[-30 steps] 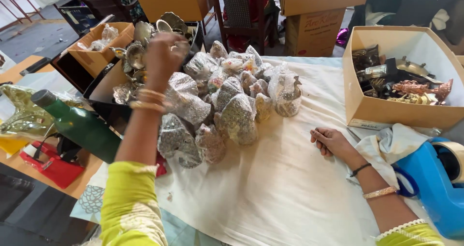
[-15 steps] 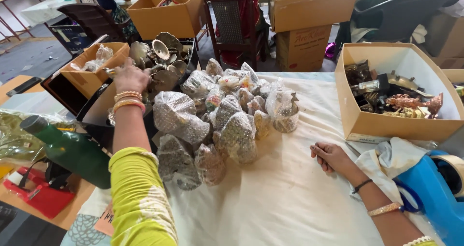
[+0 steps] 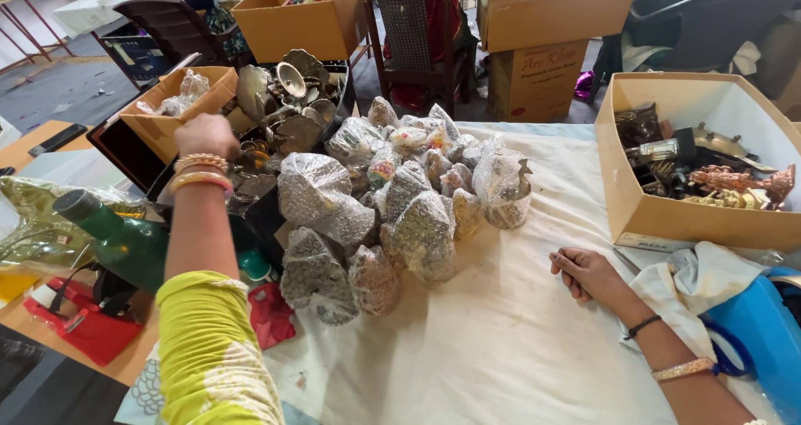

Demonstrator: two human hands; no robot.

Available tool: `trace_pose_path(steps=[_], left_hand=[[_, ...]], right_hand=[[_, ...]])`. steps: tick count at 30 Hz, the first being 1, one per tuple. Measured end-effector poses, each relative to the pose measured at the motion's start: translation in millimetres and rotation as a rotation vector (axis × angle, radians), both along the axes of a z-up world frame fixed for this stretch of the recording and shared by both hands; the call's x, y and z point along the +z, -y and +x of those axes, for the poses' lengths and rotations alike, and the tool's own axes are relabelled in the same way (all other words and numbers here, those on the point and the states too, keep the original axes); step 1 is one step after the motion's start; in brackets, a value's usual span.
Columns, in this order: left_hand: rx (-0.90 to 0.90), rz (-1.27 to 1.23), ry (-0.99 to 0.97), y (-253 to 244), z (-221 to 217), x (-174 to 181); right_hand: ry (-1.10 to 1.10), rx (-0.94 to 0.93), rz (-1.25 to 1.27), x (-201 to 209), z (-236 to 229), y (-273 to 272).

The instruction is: The person unwraps a bubble-wrapped decorative item, revealing a silver-colored metal piece. They then pick up a sheet of bubble wrap and wrap the item again, securing it with tape from a dispenser.

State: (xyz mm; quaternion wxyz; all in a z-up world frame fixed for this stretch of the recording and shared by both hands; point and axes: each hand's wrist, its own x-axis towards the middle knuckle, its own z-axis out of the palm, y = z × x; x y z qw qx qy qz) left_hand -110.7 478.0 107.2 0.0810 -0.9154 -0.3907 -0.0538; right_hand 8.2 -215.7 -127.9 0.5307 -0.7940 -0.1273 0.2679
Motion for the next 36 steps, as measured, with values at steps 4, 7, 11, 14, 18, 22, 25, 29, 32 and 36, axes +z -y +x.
trace_pose_path(steps=[4, 7, 11, 14, 18, 22, 25, 29, 32, 36], left_hand=[[-0.062, 0.100, 0.060, 55.3, 15.2, 15.8], [-0.149, -0.200, 0.255, 65.8, 41.7, -0.5], [-0.249, -0.118, 0.164, 45.9, 62.2, -30.0], [-0.198, -0.311, 0.225, 52.6, 37.3, -17.8], [-0.153, -0.361, 0.312, 10.7, 12.4, -16.8], [-0.233, -0.558, 0.404, 6.9, -6.5, -0.8], [-0.135, -0.397, 0.406, 19.4, -19.8, 16.7], [-0.176, -0.323, 0.823, 7.7, -32.0, 19.5], [-0.156, 0.096, 0.815, 1.6, -42.8, 15.6], [-0.089, 0.435, 0.552, 16.1, -62.4, 14.4]], right_hand=[[0.006, -0.010, -0.023, 0.7, 0.5, -2.0], [-0.002, -0.030, -0.033, -0.3, 1.8, -0.3], [-0.019, -0.025, 0.026, 3.8, 1.8, 1.0], [-0.027, -0.023, 0.027, 6.9, -0.8, 0.7], [-0.037, -0.024, -0.001, 4.8, -0.5, -0.9], [-0.024, -0.040, 0.021, 4.3, -0.6, -1.1], [-0.029, -0.035, 0.013, 2.6, 0.9, 0.0], [-0.017, -0.027, 0.020, 4.8, 0.2, -0.1], [-0.024, -0.026, 0.031, 4.7, 0.7, 0.0], [-0.033, -0.028, 0.020, 3.7, 0.5, -0.6]])
